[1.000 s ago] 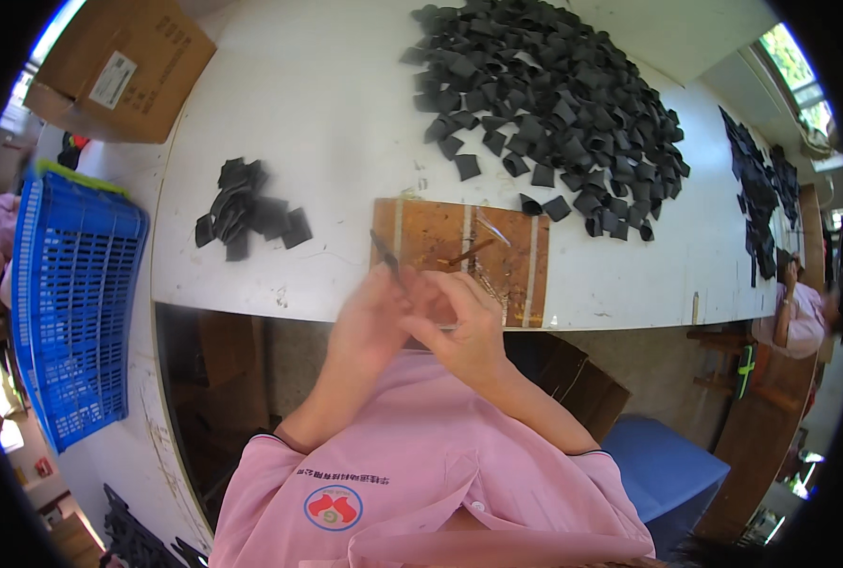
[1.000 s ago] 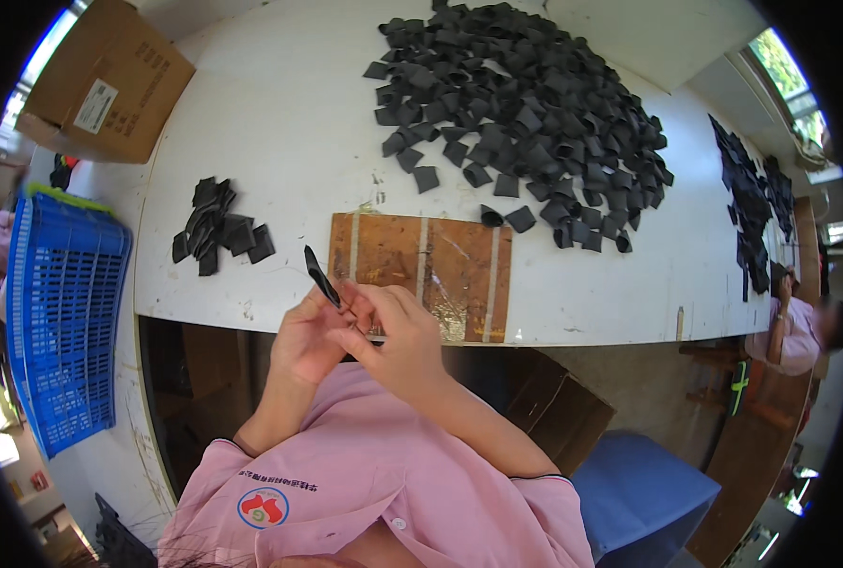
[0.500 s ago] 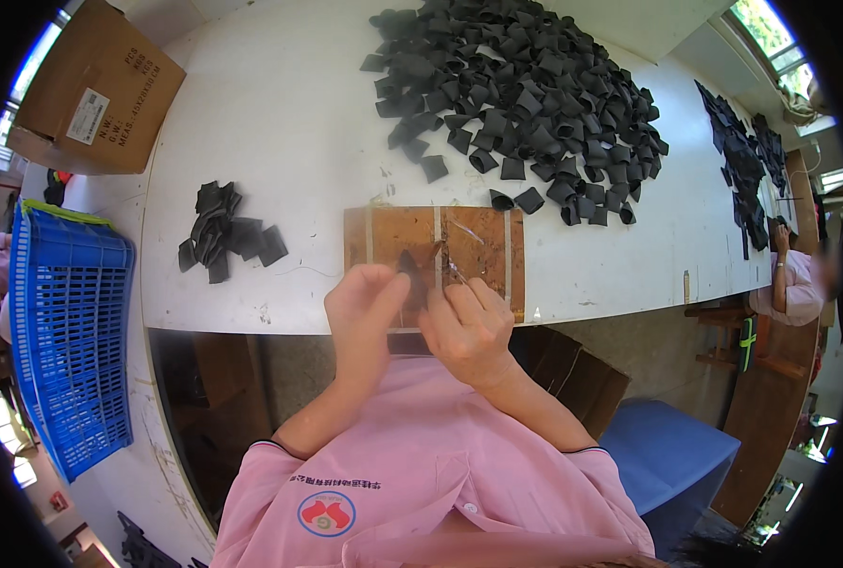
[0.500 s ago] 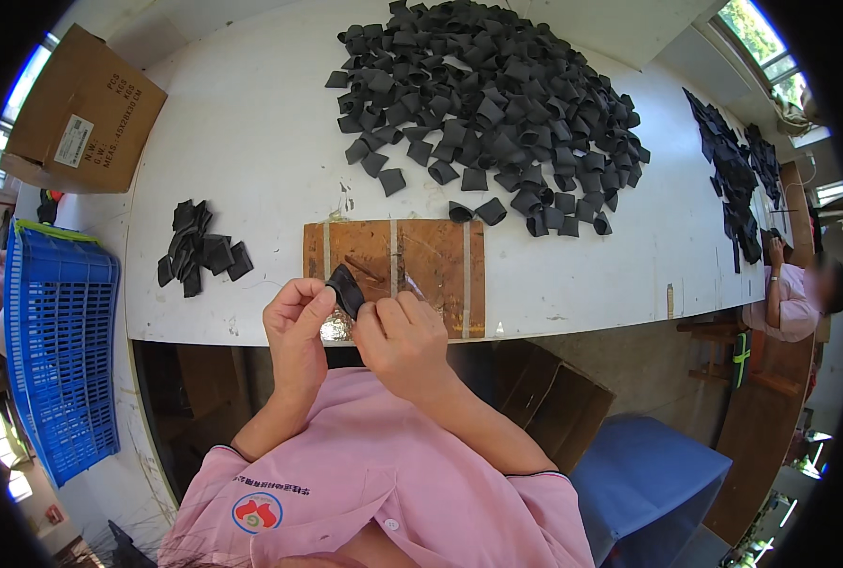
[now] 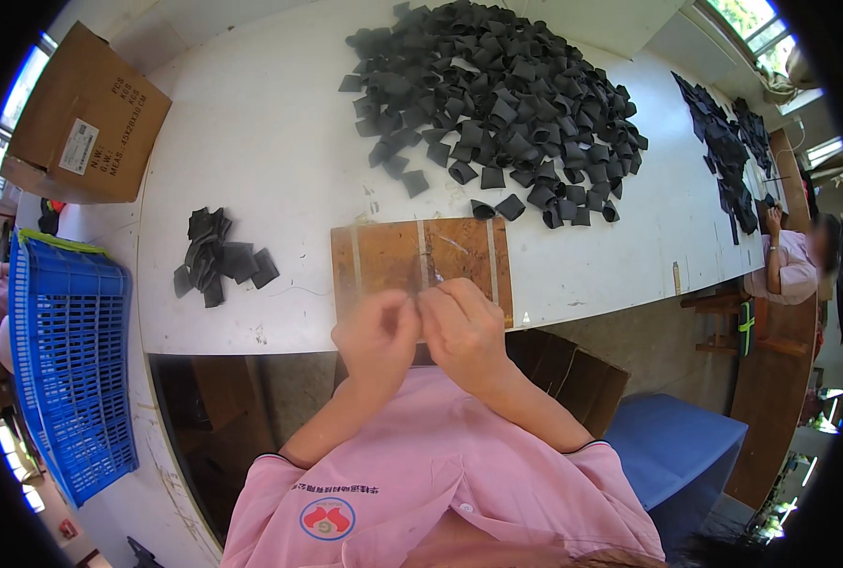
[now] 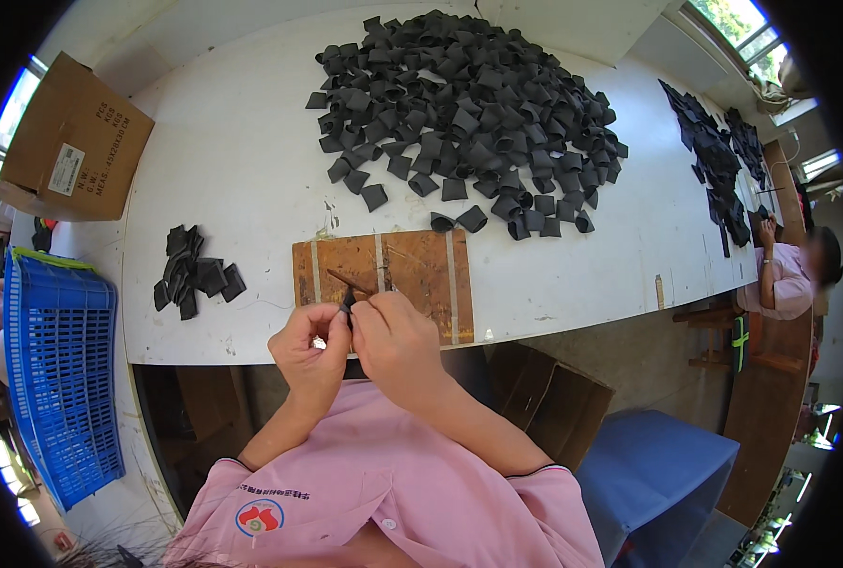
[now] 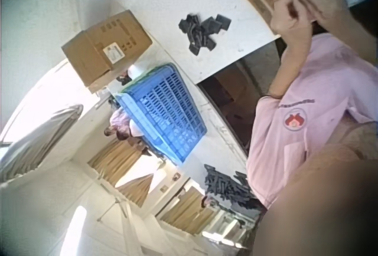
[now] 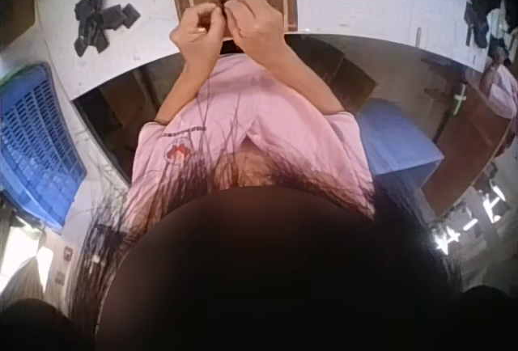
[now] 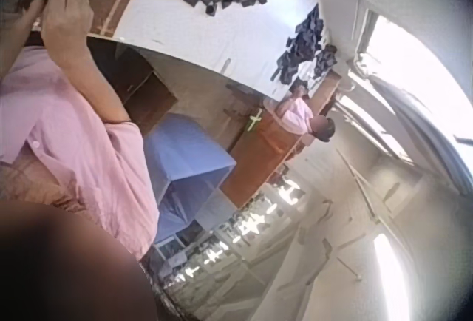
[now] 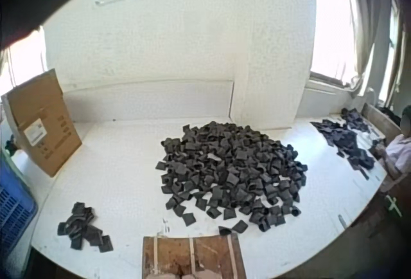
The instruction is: The recorder is sorting and preparing small black foam blocks on a workbench.
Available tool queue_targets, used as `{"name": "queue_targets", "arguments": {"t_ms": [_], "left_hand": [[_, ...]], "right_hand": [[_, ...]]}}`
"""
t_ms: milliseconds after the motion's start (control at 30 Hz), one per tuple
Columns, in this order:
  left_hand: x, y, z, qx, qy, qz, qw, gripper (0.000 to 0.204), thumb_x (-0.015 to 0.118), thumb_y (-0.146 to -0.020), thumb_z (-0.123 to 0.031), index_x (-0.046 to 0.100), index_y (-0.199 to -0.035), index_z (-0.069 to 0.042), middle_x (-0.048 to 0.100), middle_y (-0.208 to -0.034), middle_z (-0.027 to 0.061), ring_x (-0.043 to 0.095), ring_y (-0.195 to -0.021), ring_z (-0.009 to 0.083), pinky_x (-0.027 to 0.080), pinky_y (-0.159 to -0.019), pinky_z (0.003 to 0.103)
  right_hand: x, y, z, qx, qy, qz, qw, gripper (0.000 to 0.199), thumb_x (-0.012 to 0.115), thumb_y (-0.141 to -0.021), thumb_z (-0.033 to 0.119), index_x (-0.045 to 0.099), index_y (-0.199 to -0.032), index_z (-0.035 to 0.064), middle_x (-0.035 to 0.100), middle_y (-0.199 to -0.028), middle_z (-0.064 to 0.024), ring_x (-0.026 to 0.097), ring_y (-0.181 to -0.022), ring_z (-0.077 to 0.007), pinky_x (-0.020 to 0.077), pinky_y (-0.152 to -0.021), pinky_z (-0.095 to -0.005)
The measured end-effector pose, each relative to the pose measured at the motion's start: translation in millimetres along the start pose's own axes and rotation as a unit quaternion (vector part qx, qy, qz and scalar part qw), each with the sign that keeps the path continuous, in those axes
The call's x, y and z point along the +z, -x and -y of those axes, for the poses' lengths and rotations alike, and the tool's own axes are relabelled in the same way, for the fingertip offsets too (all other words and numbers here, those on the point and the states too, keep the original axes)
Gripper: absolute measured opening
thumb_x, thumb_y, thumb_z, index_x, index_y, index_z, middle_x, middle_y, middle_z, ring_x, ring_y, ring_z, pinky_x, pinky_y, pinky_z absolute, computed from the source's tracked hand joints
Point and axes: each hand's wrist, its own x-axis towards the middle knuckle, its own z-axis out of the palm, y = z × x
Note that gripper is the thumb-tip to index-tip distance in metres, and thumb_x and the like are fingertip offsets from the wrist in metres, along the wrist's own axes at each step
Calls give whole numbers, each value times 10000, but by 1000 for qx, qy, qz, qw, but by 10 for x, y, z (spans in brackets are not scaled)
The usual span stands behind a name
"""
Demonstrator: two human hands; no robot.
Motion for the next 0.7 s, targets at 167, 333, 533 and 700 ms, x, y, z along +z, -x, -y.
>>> {"name": "queue_targets", "arguments": {"t_ms": [167,333,533,700], "left_hand": [[-56,-227,-150,-361,425,-7,830,114,558,-753,38,536,-861,12,507,-590,-1,365,-402,19,281,-373,154],[-145,-172,-199,-377,436,82,813,122,531,-756,39,547,-871,1,489,-586,-20,326,-400,8,251,-377,154],[-55,-233,35,-100,113,-106,983,91,465,-783,40,534,-832,8,559,-694,28,356,-444,-2,266,-399,152],[-311,-426,-306,-238,392,-31,888,93,505,-816,-43,543,-880,13,566,-731,67,333,-393,35,280,-371,166]], "right_hand": [[115,-10,-163,13,97,-44,994,113,584,-678,2,551,-786,9,510,-713,-80,523,-574,-175,412,-454,-279],[-62,-48,-123,368,-393,95,837,60,543,-774,37,551,-811,-10,500,-658,-10,431,-560,-53,328,-469,-186],[-253,-188,7,425,-691,109,574,169,517,-836,157,519,-781,-3,492,-687,-11,358,-514,-71,290,-479,-195],[-359,-509,11,317,-518,135,783,226,477,-879,220,502,-759,30,432,-648,26,328,-525,-48,261,-467,-179]]}}
